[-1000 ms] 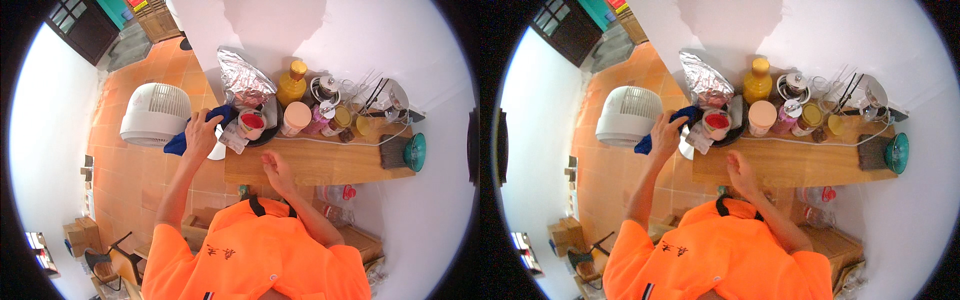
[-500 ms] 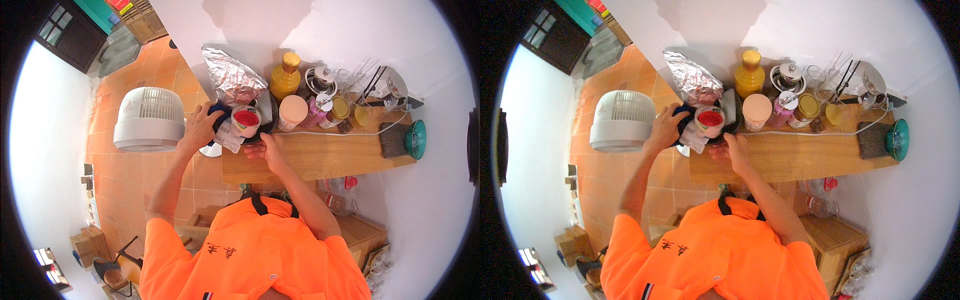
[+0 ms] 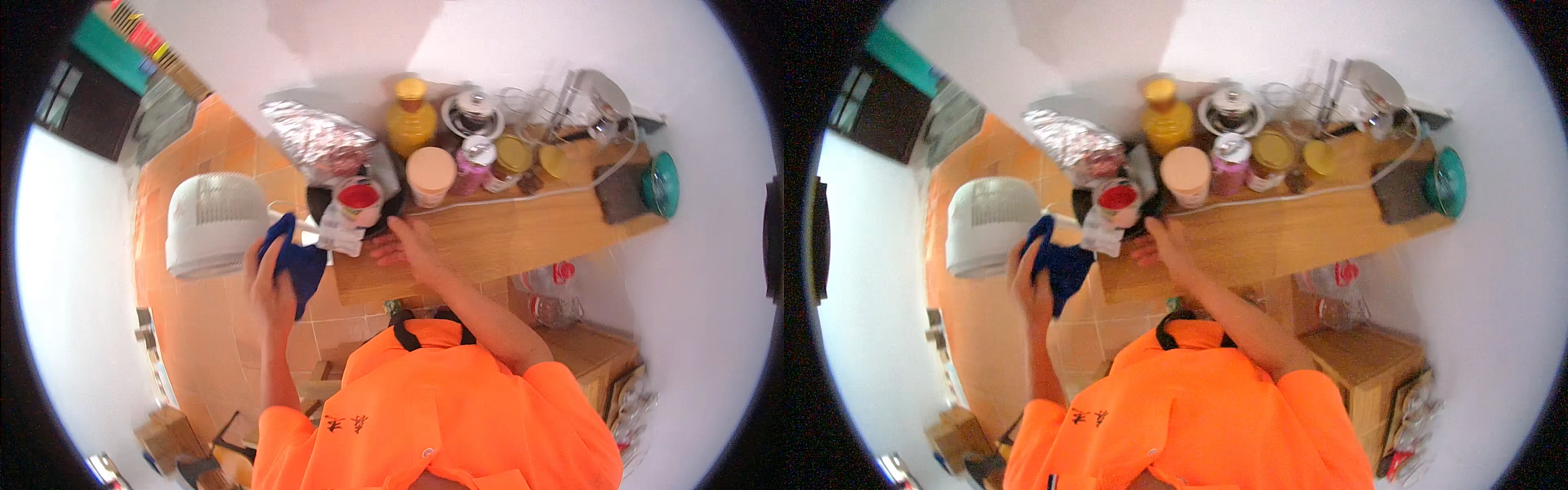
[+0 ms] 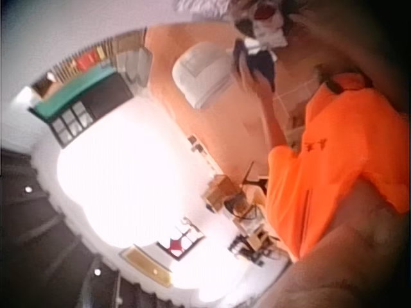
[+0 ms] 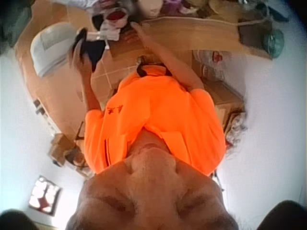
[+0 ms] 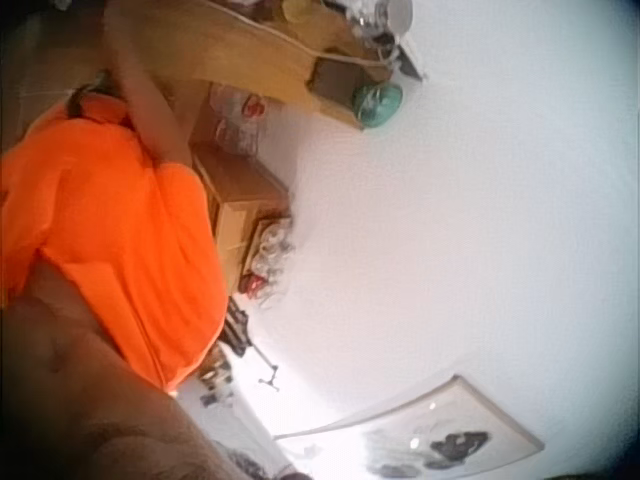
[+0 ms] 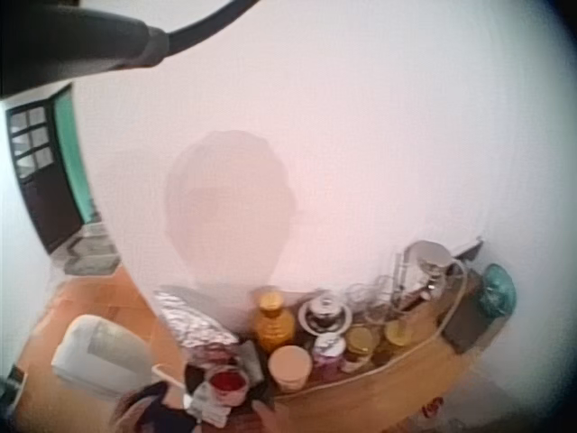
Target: The person cleans various surfaces in a room using a blue cloth. They wipe a wooden counter, a wooden chair, a table with a tea set, and a small wooden cabinet. The person also moves a red and white checkered cloth on a chair and handles a basket of snacks.
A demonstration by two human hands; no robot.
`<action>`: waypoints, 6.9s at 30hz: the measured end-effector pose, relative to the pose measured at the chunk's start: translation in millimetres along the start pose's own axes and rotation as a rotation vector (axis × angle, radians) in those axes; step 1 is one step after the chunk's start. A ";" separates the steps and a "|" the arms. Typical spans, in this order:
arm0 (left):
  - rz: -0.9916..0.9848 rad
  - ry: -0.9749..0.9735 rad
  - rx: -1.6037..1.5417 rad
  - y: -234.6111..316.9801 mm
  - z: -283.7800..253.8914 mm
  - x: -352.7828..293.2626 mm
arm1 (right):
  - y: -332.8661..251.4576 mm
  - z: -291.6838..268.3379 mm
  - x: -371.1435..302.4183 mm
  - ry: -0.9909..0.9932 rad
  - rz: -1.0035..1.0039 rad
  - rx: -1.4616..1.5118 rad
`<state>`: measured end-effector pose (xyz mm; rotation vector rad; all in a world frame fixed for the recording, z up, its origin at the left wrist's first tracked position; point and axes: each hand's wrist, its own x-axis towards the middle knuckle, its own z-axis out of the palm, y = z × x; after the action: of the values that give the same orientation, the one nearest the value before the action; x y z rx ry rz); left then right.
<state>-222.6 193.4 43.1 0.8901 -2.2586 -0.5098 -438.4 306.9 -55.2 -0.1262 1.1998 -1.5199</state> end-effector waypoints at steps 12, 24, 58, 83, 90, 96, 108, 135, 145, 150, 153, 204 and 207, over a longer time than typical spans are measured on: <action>-0.865 -0.495 -1.134 154.4 80.4 -54.6 | -3.3 -63.6 -152.5 -0.175 -0.731 -0.499; 0.203 -0.579 -0.327 175.3 189.5 -75.3 | -13.3 -198.9 -135.6 0.728 -0.986 -1.424; 0.316 -0.423 -0.426 69.5 137.7 -93.9 | 185.9 -135.2 10.8 0.281 0.235 1.155; 0.031 -0.537 -0.389 278.3 303.7 -141.8 | -134.7 -686.3 -143.4 1.283 -0.602 0.369; -0.065 -0.487 -0.479 273.2 297.6 -164.1 | -79.3 -582.9 -120.1 0.819 -0.616 0.606; -0.340 -0.386 -0.439 238.0 274.1 -201.8 | -29.5 -425.9 -101.4 0.437 -0.154 0.754; -0.800 0.074 -0.541 207.2 203.1 -299.6 | 115.8 -249.5 -24.2 -0.061 0.514 0.154; -1.676 0.522 -0.244 140.2 329.9 -524.9 | 443.6 -188.9 243.3 -0.171 0.504 -0.083; -1.684 0.509 -0.182 114.2 344.7 -538.0 | 527.3 -194.2 187.8 -0.605 0.400 -1.202; -1.623 0.545 -0.304 126.6 334.0 -525.8 | 420.5 1.4 135.3 -1.463 -0.577 -2.063; -1.573 0.563 -0.344 118.7 325.5 -516.2 | 356.3 70.9 108.8 -1.517 -0.779 -2.442; -1.937 0.801 -0.286 89.3 354.5 -491.1 | 231.6 46.4 335.1 -0.826 0.079 -3.188; -1.927 0.813 -0.251 100.5 353.1 -492.0 | 191.8 65.2 313.6 -0.827 0.009 -3.293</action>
<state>-237.7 653.3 -363.2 2.3126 -0.0719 -0.8621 -378.2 52.2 -321.5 2.1751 -1.3233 -1.8465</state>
